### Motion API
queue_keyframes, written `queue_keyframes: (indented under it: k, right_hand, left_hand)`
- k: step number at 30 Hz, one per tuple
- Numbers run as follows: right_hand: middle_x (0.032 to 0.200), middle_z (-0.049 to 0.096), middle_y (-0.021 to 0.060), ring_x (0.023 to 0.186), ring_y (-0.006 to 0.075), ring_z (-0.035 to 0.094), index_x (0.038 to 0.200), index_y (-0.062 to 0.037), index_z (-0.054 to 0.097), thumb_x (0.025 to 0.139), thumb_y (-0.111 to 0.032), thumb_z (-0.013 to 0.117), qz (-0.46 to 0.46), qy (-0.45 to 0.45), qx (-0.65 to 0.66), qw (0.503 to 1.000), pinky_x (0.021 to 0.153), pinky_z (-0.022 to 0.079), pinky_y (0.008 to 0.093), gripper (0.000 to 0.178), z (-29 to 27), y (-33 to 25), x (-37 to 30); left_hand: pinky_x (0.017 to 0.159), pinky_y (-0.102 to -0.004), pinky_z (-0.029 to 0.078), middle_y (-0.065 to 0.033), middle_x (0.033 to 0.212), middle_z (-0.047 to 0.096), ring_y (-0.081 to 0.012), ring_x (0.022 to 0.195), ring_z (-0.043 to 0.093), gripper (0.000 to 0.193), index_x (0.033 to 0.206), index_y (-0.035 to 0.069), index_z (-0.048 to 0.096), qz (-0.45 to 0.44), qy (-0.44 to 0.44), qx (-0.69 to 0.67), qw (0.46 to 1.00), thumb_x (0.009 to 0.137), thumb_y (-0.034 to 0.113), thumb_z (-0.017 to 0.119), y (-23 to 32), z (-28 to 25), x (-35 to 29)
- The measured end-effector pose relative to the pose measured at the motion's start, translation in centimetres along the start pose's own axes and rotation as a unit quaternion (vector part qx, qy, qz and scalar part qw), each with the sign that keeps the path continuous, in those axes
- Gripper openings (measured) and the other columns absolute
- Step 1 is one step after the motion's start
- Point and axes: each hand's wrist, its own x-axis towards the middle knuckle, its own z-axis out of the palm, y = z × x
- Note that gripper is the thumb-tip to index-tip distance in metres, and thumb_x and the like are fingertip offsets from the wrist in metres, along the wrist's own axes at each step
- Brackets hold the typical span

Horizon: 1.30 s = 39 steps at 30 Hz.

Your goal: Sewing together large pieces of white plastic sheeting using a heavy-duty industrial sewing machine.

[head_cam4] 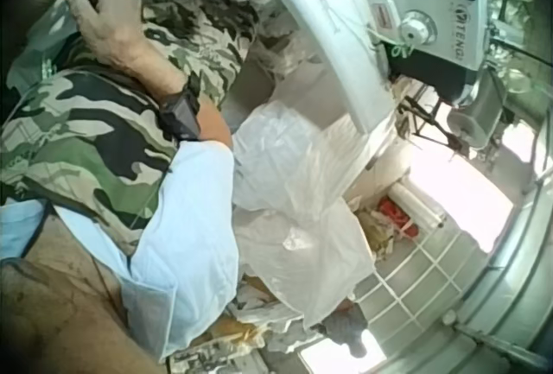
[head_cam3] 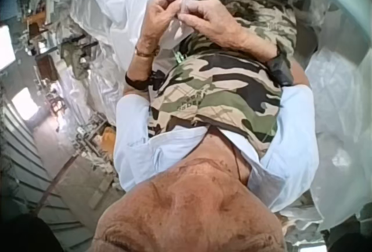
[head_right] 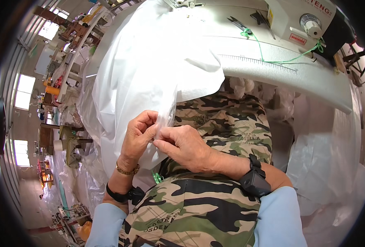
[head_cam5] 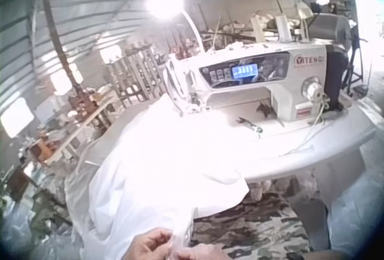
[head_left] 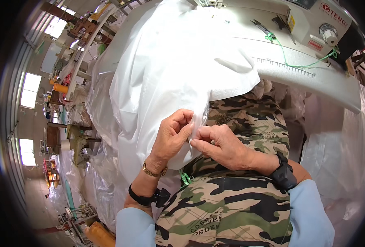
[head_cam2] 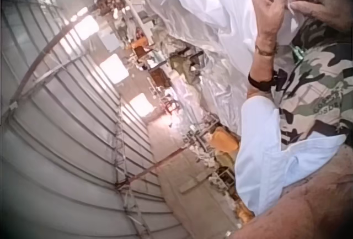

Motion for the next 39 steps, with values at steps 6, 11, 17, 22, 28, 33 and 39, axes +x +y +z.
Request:
queue_keyframes:
  k: [6, 11, 17, 22, 28, 33, 39]
  right_hand:
    - [0.061, 0.061, 0.0132, 0.059, 0.0297, 0.063, 0.079, -0.0017, 0.059, 0.089, -0.020, 0.056, 0.012, -0.044, -0.065, 0.997, 0.059, 0.049, 0.0405, 0.021, 0.4, -0.4, 0.4]
    - [0.062, 0.061, 0.0097, 0.056, 0.0234, 0.061, 0.079, -0.0024, 0.058, 0.090, -0.015, 0.061, -0.112, -0.026, -0.216, 0.970, 0.058, 0.048, 0.0345, 0.017, 0.6, 0.6, 0.5]
    - [0.071, 0.055, 0.0054, 0.066, 0.0221, 0.052, 0.080, -0.0072, 0.058, 0.081, -0.020, 0.075, -0.279, 0.259, -0.213, 0.900, 0.062, 0.043, 0.0344, 0.022, -3.6, 1.0, -0.9]
    - [0.095, 0.048, 0.0081, 0.084, 0.0187, 0.047, 0.104, -0.0024, 0.048, 0.083, -0.027, 0.078, -0.236, 0.437, -0.267, 0.826, 0.080, 0.042, 0.0311, 0.044, -7.9, 3.6, -0.6]
    - [0.096, 0.056, 0.0102, 0.085, 0.0207, 0.055, 0.103, 0.0000, 0.055, 0.085, -0.010, 0.071, -0.196, 0.450, -0.271, 0.828, 0.080, 0.046, 0.0317, 0.026, -7.8, 3.0, 2.5]
    - [0.089, 0.061, 0.0119, 0.080, 0.0233, 0.060, 0.094, 0.0017, 0.061, 0.084, 0.006, 0.061, -0.311, 0.312, -0.285, 0.851, 0.070, 0.049, 0.0312, 0.011, -7.3, 0.8, 3.6]
    - [0.087, 0.062, 0.0121, 0.078, 0.0251, 0.060, 0.094, 0.0002, 0.064, 0.081, 0.003, 0.066, -0.300, 0.248, -0.260, 0.884, 0.069, 0.048, 0.0327, 0.014, -5.4, -0.1, 5.3]
  left_hand:
    - [0.061, -0.0181, 0.040, 0.0031, 0.082, 0.056, -0.0017, 0.071, 0.047, 0.020, 0.105, 0.000, 0.056, -0.030, 0.025, 0.002, 0.999, 0.100, 0.019, 0.053, -0.2, 0.0, 0.7]
    - [0.058, -0.0184, 0.037, 0.0053, 0.075, 0.053, -0.0004, 0.068, 0.043, 0.024, 0.094, 0.000, 0.058, -0.020, 0.038, 0.049, 0.998, 0.100, 0.024, 0.056, -0.9, 0.5, 2.1]
    - [0.058, -0.0180, 0.037, 0.0061, 0.075, 0.056, -0.0001, 0.066, 0.043, 0.022, 0.086, 0.000, 0.062, -0.011, 0.084, -0.038, 0.996, 0.097, 0.018, 0.060, -1.1, -0.2, 2.0]
    - [0.065, -0.0157, 0.046, -0.0011, 0.084, 0.067, -0.0019, 0.074, 0.057, 0.020, 0.101, -0.004, 0.067, -0.002, 0.061, -0.099, 0.993, 0.095, 0.014, 0.062, 0.7, -0.1, 1.8]
    - [0.069, -0.0175, 0.051, -0.0072, 0.098, 0.069, -0.0049, 0.081, 0.062, 0.035, 0.123, -0.011, 0.058, 0.002, 0.051, -0.124, 0.991, 0.094, 0.009, 0.061, 2.9, 0.6, 2.0]
    - [0.071, -0.0167, 0.051, -0.0073, 0.102, 0.068, -0.0037, 0.082, 0.062, 0.041, 0.129, -0.012, 0.052, -0.003, 0.011, -0.179, 0.984, 0.094, 0.007, 0.061, 3.3, 0.8, 2.7]
    - [0.062, -0.0142, 0.044, 0.0046, 0.083, 0.062, 0.0016, 0.070, 0.052, 0.045, 0.133, -0.009, 0.050, -0.002, -0.006, -0.164, 0.986, 0.092, 0.006, 0.059, 3.1, 1.0, 3.2]
